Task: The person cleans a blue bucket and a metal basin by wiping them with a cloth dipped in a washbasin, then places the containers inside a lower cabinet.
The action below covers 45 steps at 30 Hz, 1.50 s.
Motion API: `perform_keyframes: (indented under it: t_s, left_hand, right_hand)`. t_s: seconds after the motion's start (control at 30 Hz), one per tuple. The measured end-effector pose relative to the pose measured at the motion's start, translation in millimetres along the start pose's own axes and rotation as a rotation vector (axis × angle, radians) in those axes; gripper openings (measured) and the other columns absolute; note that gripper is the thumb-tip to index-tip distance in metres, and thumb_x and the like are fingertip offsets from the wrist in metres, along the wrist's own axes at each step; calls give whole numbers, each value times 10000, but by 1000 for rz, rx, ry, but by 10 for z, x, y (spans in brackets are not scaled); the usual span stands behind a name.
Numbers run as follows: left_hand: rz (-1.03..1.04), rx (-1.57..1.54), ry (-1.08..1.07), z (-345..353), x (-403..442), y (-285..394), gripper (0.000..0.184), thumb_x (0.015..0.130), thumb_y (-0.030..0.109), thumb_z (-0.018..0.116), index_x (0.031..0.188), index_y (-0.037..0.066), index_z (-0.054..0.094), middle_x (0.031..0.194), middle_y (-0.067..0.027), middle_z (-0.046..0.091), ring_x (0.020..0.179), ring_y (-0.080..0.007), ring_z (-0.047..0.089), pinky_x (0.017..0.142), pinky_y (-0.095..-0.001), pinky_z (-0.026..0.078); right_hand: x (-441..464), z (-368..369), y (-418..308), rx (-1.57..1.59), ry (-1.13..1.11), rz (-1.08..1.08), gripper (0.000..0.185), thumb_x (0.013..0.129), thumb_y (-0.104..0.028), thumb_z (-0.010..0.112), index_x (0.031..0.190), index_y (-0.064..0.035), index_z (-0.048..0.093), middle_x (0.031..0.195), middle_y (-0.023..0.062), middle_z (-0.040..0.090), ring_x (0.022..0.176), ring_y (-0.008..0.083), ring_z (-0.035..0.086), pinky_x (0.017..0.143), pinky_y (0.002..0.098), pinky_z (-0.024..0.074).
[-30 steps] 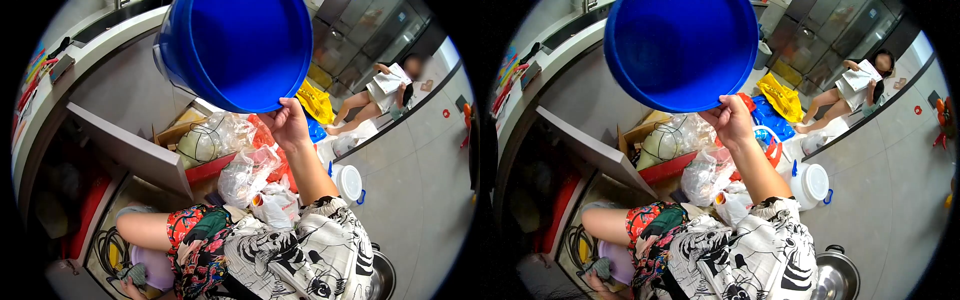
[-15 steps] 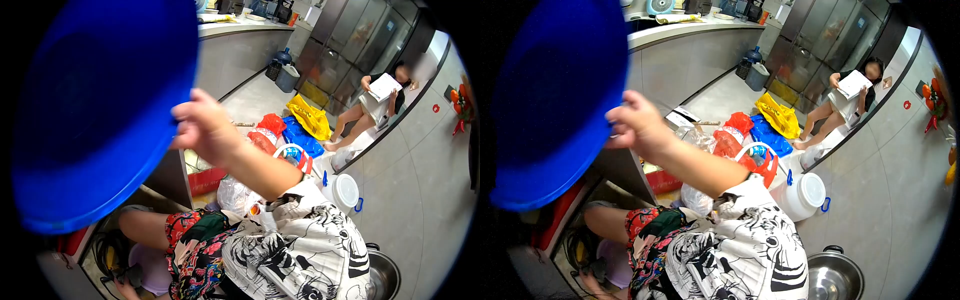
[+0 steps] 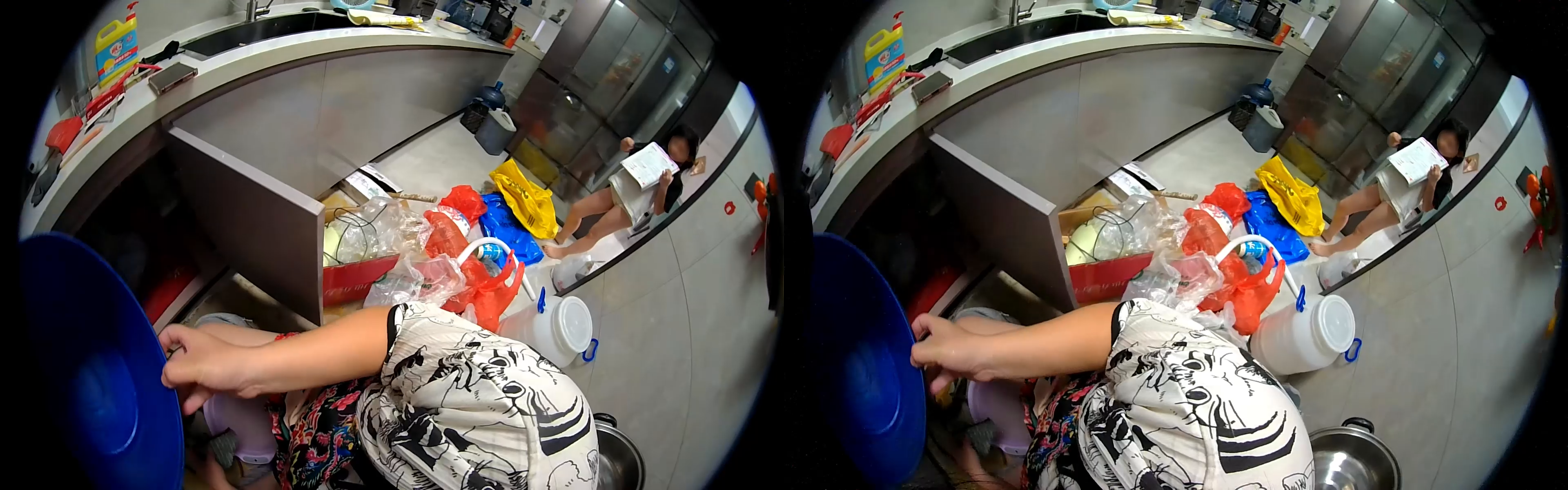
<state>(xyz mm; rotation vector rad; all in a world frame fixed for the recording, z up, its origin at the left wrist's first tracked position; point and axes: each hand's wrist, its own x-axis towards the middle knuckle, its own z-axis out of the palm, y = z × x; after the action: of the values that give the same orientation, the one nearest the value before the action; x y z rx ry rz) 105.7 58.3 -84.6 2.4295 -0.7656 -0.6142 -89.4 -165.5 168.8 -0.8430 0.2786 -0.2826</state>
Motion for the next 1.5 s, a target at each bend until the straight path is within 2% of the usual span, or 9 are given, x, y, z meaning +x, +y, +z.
perform_keyframes:
  t_s: [0.23,0.3,0.37,0.4,0.53,0.63,0.87,1.03,1.5]
  left_hand:
    - [-41,-134,55,97,-96,-288,575,805,198,579,1305,-11,387,1341,-191,400,1205,-307,408,998,-360,316]
    - [-106,-145,109,56,-414,-282,571,803,198,580,1301,-11,391,1337,-190,405,1201,-306,411,995,-360,319]
    - [-162,-152,172,61,-701,-231,568,802,197,581,1296,-11,395,1332,-190,410,1198,-305,415,992,-360,322]
    - [-176,-173,193,91,-757,-183,566,802,197,581,1294,-11,398,1330,-189,412,1196,-305,417,990,-360,324]
    - [-269,-252,293,133,-1063,-73,558,799,197,583,1285,-12,407,1321,-188,422,1189,-303,423,985,-361,329]
    - [-310,-305,343,84,-1077,-176,552,797,196,585,1279,-12,413,1315,-187,429,1183,-302,429,981,-361,334]
    - [-359,-360,391,97,-1078,-139,538,793,195,588,1263,-13,429,1299,-185,445,1171,-299,441,971,-361,344]
    - [-358,-380,406,58,-987,-144,529,790,194,591,1252,-14,440,1288,-183,457,1162,-296,449,964,-361,351]
    - [-173,-371,445,10,-440,-267,503,781,192,598,1221,-15,471,1257,-178,490,1136,-290,473,944,-362,371]
  right_hand:
    - [77,-25,323,-182,-45,103,438,722,-92,633,1087,-42,397,833,66,576,695,156,597,533,281,522]
    - [101,-46,550,-174,-68,178,522,713,-117,676,1140,-30,388,866,67,516,689,164,581,561,285,540]
    - [62,-30,650,-288,90,239,570,704,-113,690,1171,-19,376,866,61,485,737,179,575,592,300,559]
    - [148,-232,733,-247,-55,216,550,721,-90,660,1186,-27,374,908,75,510,776,195,589,628,311,569]
    - [181,-230,818,124,-197,299,415,799,-42,506,1192,-49,373,1048,118,551,901,234,618,694,358,577]
    - [380,-128,1067,149,-113,409,373,818,-67,467,1180,-53,381,1072,138,559,908,255,630,742,364,569]
    - [456,-212,1074,165,-80,412,373,820,-69,454,1186,-62,384,1075,137,562,895,264,633,730,379,570]
    - [456,-256,1108,110,-90,371,352,827,-39,472,1170,-54,394,990,101,569,787,210,638,651,332,586]
    - [534,-176,967,-1,-31,240,341,801,-29,533,1128,-64,441,871,38,565,688,153,617,596,303,587]
